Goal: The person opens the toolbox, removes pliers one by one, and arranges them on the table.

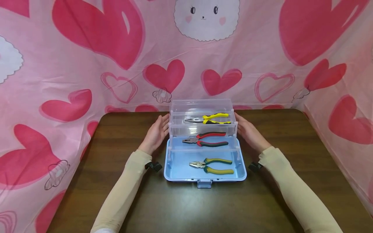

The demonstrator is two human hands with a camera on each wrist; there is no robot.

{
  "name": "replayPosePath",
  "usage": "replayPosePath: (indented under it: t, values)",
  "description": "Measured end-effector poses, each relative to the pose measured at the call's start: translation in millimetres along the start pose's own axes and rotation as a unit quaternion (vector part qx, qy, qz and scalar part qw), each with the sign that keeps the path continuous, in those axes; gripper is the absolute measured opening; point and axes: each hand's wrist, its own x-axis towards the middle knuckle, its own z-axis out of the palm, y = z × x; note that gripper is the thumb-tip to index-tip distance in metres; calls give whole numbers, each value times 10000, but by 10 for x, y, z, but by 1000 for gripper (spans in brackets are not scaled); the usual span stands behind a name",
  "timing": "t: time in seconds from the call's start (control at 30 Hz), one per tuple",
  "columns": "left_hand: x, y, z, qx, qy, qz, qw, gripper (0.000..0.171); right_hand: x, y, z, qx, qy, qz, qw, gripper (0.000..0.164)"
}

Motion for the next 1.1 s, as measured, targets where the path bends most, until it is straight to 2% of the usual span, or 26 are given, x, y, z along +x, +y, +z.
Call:
replayPosePath:
  t: [0.47,0.63,0.9,1.1]
  values:
    - [-12,-62,-38,150,14,-251,9996,68,5,67,-14,35,-4,139,9999,63]
    - [-3,-50,-48,6,-40,-137,9999,65,1,77,-21,-78,-47,160,9998,65]
    - [5,-66,-57,-309,-55,-195,9993,66,-34,94,-21,-349,21,364,9987,65]
    - [-7,-117,-56,-324,164,-276,9990,64,-66,117,1,-324,160,632,9973,73]
